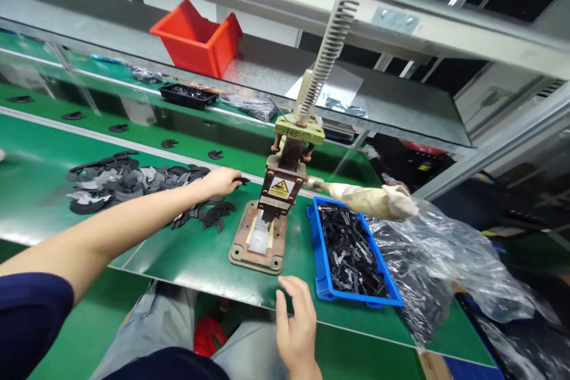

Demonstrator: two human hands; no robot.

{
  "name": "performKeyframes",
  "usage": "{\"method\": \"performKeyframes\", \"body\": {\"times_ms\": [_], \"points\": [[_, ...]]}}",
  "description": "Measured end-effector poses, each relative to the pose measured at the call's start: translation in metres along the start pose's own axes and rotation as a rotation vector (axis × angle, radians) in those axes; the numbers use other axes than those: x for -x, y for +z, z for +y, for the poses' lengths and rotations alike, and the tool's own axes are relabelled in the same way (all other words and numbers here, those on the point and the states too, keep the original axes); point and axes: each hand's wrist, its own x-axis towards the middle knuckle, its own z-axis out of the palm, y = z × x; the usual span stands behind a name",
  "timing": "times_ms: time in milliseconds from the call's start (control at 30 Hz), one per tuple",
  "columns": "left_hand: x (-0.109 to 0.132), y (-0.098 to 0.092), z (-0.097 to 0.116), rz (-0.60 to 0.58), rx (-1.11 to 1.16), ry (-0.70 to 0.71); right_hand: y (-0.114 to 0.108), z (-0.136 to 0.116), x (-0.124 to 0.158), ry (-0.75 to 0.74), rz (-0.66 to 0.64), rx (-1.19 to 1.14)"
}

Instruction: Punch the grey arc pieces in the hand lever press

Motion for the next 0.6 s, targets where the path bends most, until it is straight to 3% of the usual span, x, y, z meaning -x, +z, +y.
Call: {"method": "performKeyframes", "body": {"times_ms": [133, 233, 300, 400, 467, 600], "points": [[-0.056, -0.007, 0.006, 0.087, -0.021, -0.034, -0.030, 0.018, -0.020, 0.009, 0.029, 0.111], [-0.054, -0.002, 0.005, 0.123, -0.004, -0.033, -0.064, 0.049, -0.037, 0.088, 0.057, 0.259], [-0.031, 0.009, 0.001, 0.131, 0.013, -0.021, -0.086, 0.076, -0.046, 0.166, 0.033, 0.398], [0.029, 0.032, -0.004, 0.173, 0.080, 0.063, -0.108, 0.120, -0.056, 0.275, -0.094, 0.569], [0.077, 0.048, -0.003, 0.224, 0.154, 0.155, -0.113, 0.145, -0.061, 0.330, -0.215, 0.595], [0.159, 0.074, 0.010, 0.183, 0.163, 0.200, -0.107, 0.175, -0.069, 0.392, -0.350, 0.545]]}}
